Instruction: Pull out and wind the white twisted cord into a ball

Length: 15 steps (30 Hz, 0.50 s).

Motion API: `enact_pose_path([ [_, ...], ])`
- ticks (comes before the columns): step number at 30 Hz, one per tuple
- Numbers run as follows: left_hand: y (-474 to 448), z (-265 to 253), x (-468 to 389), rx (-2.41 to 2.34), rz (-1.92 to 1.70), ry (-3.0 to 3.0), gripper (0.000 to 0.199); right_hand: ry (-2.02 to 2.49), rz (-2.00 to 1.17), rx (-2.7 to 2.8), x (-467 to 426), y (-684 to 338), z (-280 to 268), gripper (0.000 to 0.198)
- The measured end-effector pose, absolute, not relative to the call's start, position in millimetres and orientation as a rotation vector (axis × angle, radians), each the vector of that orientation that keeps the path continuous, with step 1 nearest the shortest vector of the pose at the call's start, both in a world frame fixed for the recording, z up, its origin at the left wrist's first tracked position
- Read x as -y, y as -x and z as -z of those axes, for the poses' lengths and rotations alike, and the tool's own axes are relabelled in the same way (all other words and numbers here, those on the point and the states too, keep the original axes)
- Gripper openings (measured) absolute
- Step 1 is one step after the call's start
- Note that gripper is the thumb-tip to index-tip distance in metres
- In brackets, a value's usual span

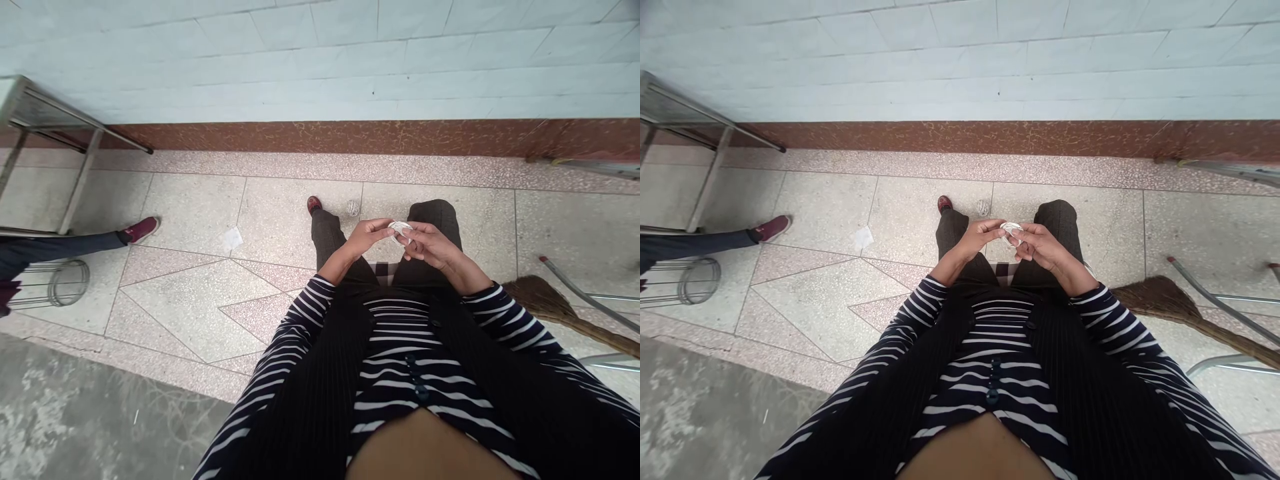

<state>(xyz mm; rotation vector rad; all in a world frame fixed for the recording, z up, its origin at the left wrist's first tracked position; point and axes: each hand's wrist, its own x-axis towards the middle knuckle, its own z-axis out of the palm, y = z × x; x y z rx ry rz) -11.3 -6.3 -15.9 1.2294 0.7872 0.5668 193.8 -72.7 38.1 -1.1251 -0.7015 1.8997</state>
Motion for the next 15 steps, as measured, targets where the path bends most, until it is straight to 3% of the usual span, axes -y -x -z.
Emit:
enact_pose_path([
  [15,5,15,14,-0.915,-0.643,-1.388,0.049,1.291,-1.495,0.746,79,-183,-23,0.064],
])
